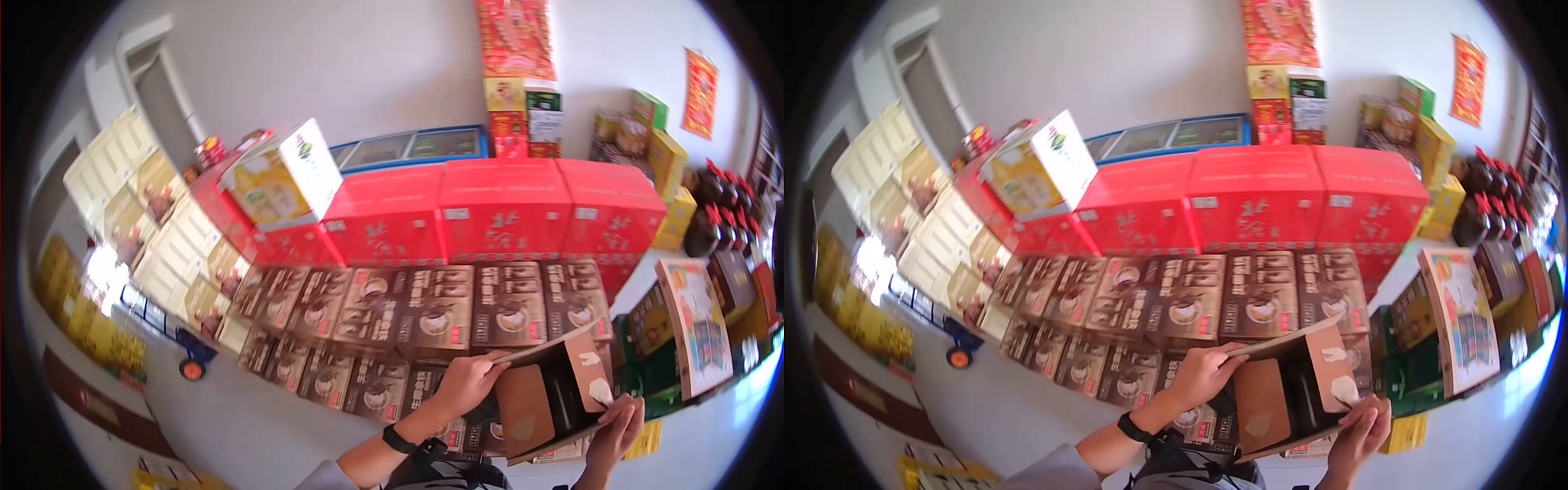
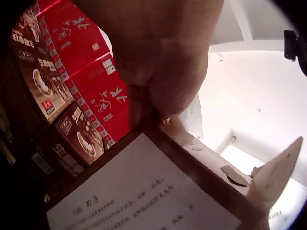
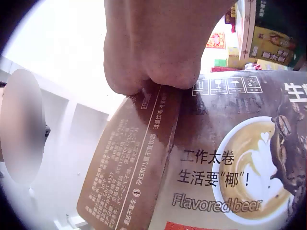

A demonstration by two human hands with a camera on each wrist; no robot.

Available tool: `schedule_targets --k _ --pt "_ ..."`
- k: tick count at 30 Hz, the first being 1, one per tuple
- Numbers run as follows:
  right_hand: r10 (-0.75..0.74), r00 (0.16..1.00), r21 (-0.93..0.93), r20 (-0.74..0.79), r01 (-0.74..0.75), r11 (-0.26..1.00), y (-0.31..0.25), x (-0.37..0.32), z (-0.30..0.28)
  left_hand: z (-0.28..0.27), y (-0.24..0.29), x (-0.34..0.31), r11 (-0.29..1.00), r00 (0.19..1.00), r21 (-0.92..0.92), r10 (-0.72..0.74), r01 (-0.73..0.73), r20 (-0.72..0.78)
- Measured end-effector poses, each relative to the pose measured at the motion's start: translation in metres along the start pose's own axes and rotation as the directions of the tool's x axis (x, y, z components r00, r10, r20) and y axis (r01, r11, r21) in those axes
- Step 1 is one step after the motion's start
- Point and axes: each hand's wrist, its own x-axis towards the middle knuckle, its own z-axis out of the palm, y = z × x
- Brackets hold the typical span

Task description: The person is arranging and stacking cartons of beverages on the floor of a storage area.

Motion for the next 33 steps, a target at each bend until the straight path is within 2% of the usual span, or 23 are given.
schedule_targets --k 3,6,7,8,9,10,11,12,13,16,17,18,20,22,23,24,26,28,30,31,32,33 --pt "0.018 0.996 0.051 0.084 -0.022 0.998 -0.019 -0.022 0.053 -0.046 -0.03 -0.021 0.999 0.998 0.042 0.013 -0.011 -0.054" --pt "0.092 0.989 -0.004 0.115 -0.092 0.996 -0.048 -0.052 0.115 -0.101 -0.063 -0.046 0.994 0.993 0.095 0.06 -0.05 -0.107" --pt "0.13 0.986 -0.06 0.105 -0.124 0.99 -0.046 -0.063 0.136 -0.12 -0.074 -0.056 0.996 0.992 0.082 0.034 -0.024 -0.123" --pt "0.129 0.988 -0.017 0.081 -0.128 0.992 -0.018 -0.078 0.146 -0.139 -0.083 -0.063 0.998 0.991 0.063 0.019 -0.011 -0.131" --pt "0.17 0.982 -0.007 0.089 -0.17 0.985 -0.02 -0.092 0.171 -0.159 -0.096 -0.068 0.999 0.991 0.041 0.014 -0.009 -0.135" --pt "0.202 0.974 0.004 0.102 -0.204 0.979 -0.022 -0.103 0.197 -0.175 -0.112 -0.074 0.998 0.989 0.059 0.035 -0.027 -0.144" --pt "0.18 0.975 -0.039 0.13 -0.176 0.984 -0.016 -0.115 0.216 -0.192 -0.131 -0.085 0.996 0.985 0.077 0.055 -0.043 -0.161" --pt "0.227 0.964 0.025 0.139 -0.233 0.972 -0.012 -0.131 0.235 -0.215 -0.15 -0.092 0.994 0.98 0.098 0.069 -0.051 -0.188" --pt "0.287 0.949 -0.05 0.131 -0.283 0.958 -0.019 -0.145 0.261 -0.247 -0.156 -0.099 0.99 0.995 0.139 0.033 -0.019 -0.098" --pt "0.432 0.891 -0.242 0.136 -0.393 0.887 -0.035 -0.189 0.336 -0.307 -0.207 -0.129 0.991 0.983 0.116 0.08 -0.062 -0.166" --pt "-0.103 0.918 -0.534 0.382 0.31 0.786 -0.037 -0.193 0.372 -0.323 -0.23 -0.139 0.988 0.962 0.095 0.144 -0.125 -0.234" --pt "0.255 0.938 -0.244 0.235 -0.197 0.949 -0.038 -0.214 0.398 -0.341 -0.248 -0.147 0.99 0.96 0.099 0.119 -0.097 -0.254" --pt "0.345 0.894 -0.262 0.287 -0.273 0.925 -0.031 -0.241 0.438 -0.38 -0.279 -0.172 0.992 0.961 0.12 0.058 -0.026 -0.269" --pt "0.611 0.726 -0.167 0.317 -0.591 0.789 -0.009 -0.27 0.46 -0.419 -0.308 -0.191 0.992 0.966 0.116 -0.023 0.055 -0.258" --pt "0.385 0.874 -0.193 0.296 -0.34 0.92 0.008 -0.286 0.488 -0.438 -0.317 -0.197 0.993 0.96 0.097 -0.032 0.061 -0.279" --pt "0.362 0.868 -0.192 0.34 -0.313 0.93 0.02 -0.296 0.502 -0.456 -0.326 -0.201 0.995 0.952 0.081 -0.036 0.064 -0.304" --pt "0.457 0.8 -0.09 0.39 -0.461 0.883 0.021 -0.319 0.539 -0.49 -0.346 -0.211 0.984 0.955 0.119 -0.093 0.131 -0.282" --pt "0.417 0.802 -0.104 0.427 -0.415 0.904 0.032 -0.34 0.567 -0.516 -0.38 -0.223 0.961 0.964 0.224 -0.106 0.162 -0.243" --pt "0.461 0.756 -0.11 0.465 -0.467 0.877 0.034 -0.354 0.59 -0.536 -0.395 -0.229 0.974 0.966 0.189 -0.077 0.126 -0.245" --pt "0.558 0.679 -0.099 0.477 -0.59 0.802 0.038 -0.363 0.596 -0.542 -0.405 -0.231 0.982 0.967 0.162 -0.051 0.094 -0.25" --pt "0.493 0.696 -0.105 0.522 -0.521 0.847 0.042 -0.37 0.601 -0.546 -0.415 -0.235 0.989 0.966 0.13 -0.031 0.066 -0.258" --pt "0.429 0.704 -0.112 0.566 -0.45 0.886 0.046 -0.379 0.605 -0.554 -0.427 -0.244 0.962 0.955 0.129 -0.21 0.24 -0.207"
